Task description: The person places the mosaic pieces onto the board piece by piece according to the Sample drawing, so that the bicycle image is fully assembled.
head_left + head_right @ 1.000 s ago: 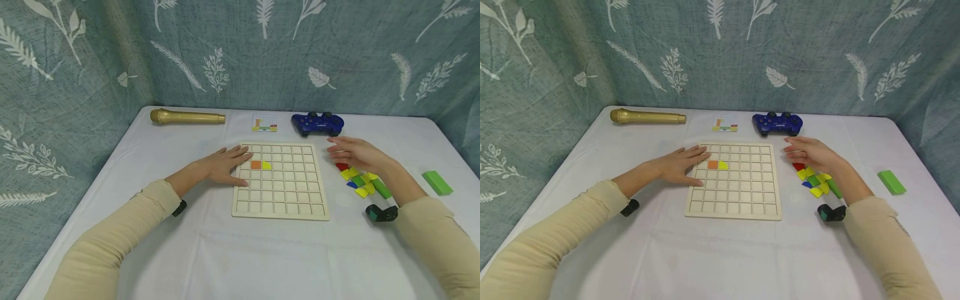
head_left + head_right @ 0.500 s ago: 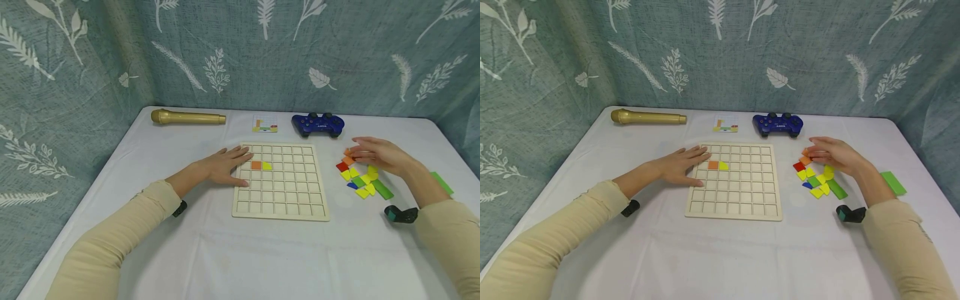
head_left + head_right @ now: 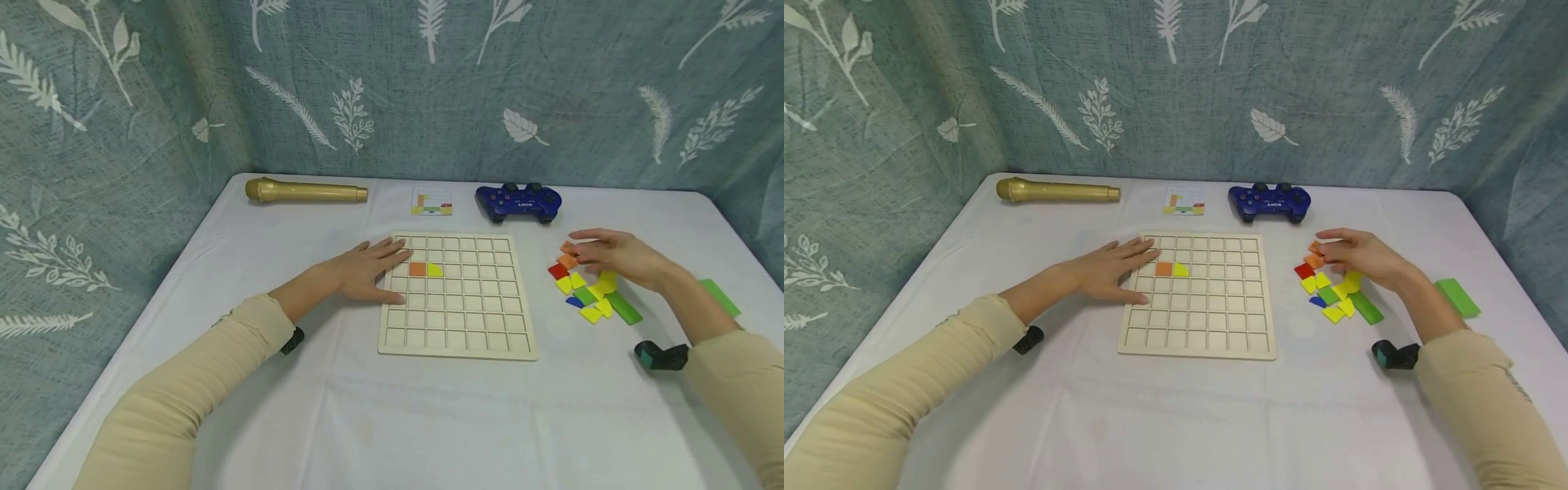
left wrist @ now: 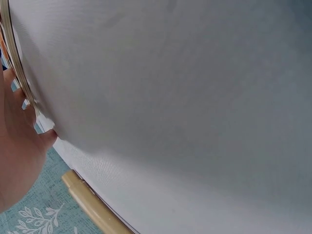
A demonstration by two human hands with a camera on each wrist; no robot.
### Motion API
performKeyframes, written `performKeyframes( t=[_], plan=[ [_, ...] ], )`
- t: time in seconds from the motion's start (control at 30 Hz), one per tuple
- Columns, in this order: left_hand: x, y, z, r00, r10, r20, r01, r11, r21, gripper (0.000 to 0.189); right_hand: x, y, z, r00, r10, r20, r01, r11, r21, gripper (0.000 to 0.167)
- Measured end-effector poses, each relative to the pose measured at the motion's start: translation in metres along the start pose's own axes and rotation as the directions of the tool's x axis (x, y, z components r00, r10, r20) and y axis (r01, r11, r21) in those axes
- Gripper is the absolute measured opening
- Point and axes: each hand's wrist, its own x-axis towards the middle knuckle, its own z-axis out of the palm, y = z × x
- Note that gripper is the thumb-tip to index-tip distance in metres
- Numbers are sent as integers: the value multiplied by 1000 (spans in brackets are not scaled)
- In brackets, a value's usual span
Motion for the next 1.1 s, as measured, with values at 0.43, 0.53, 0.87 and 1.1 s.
performKeyframes(
  t=[0.43, 0.53, 0.87, 1.1],
  plan=[
    [-1, 0, 0, 1000, 6, -10, -6, 1000, 1, 94, 4, -3, 13, 997, -44, -61, 32, 984, -175, 49],
    [-1, 0, 0, 1000, 7, -11, -7, 1000, -2, 94, 7, -3, 16, 995, -67, -78, 48, 975, -217, 50],
    [-1, 0, 0, 1000, -1, -11, 1, 1000, 4, 94, 10, -7, 24, 988, -86, -129, 42, 950, -310, 50],
    [0, 0, 0, 1000, -1, -10, 1, 1000, 0, 94, 11, -9, 26, 988, -64, -141, 18, 951, -310, 51]
  ],
)
